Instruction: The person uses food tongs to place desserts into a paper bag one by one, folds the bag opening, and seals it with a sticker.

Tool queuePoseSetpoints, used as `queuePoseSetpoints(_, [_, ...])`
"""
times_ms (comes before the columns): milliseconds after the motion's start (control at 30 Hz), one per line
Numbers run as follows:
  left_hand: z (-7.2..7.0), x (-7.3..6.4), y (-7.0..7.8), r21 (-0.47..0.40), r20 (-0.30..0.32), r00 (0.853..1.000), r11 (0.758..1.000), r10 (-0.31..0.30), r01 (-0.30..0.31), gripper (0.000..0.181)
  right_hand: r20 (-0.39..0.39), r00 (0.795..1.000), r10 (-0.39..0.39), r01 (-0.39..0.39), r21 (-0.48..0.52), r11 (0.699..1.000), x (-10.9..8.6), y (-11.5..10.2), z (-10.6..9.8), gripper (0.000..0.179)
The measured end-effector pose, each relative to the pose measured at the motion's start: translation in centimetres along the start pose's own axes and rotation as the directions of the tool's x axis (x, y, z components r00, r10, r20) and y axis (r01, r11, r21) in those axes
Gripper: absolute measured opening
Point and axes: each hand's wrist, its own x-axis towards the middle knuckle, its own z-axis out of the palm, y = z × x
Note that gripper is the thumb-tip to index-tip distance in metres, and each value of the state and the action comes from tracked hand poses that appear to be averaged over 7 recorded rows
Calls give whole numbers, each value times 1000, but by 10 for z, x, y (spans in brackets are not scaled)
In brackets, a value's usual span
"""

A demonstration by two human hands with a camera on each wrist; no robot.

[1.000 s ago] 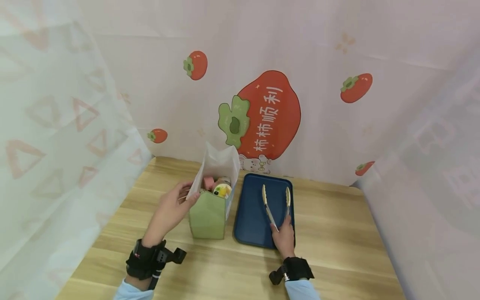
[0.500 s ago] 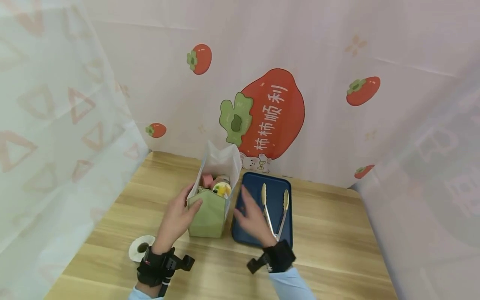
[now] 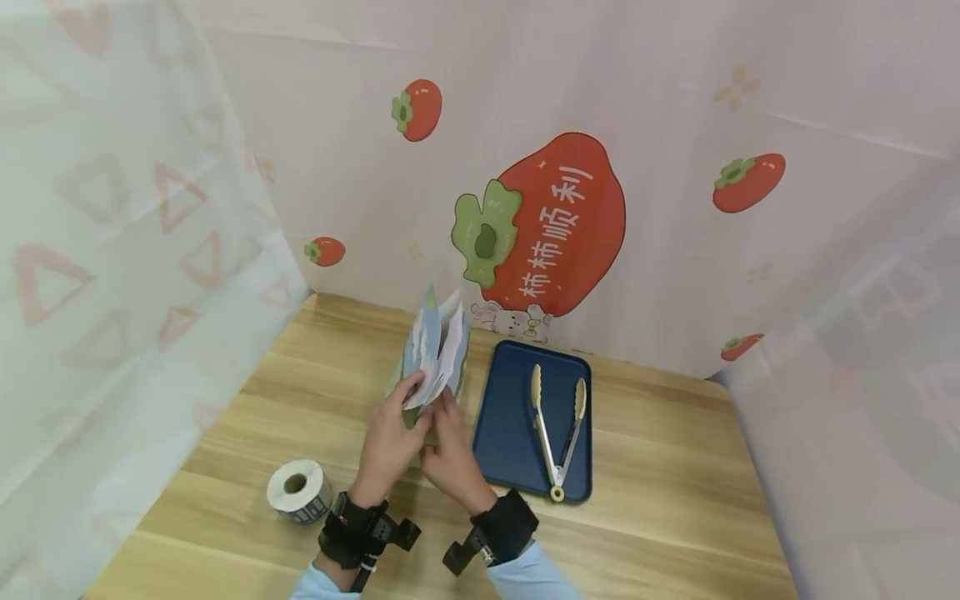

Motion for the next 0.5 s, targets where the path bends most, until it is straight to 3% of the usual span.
queuePoseSetpoints(133, [0, 2, -1, 106, -80, 996, 994, 39, -30, 55, -57, 998, -26, 26, -1, 1000, 11, 6, -28, 81])
queuePoseSetpoints(233, [-4, 2, -3, 158, -102, 992, 985, 81, -64, 53, -134, 991, -22, 16, -53, 998, 34, 10, -59, 78])
queuePoseSetpoints(300, [-7, 1, -5, 168, -112, 989, 983, 93, -73, 51, -144, 990, 2, -19, -118, 993, 56, 12, -80, 83])
queuePoseSetpoints(400, [-13, -1, -8, 167, -126, 988, 984, 86, -64, 47, -50, 998, 29, -40, -212, 977, 92, 17, -107, 98])
queuePoseSetpoints(500, [-19, -5, -12, 152, -128, 989, 987, 68, -49, 43, 150, 989, 3, 25, -184, 983, 129, 25, -123, 106])
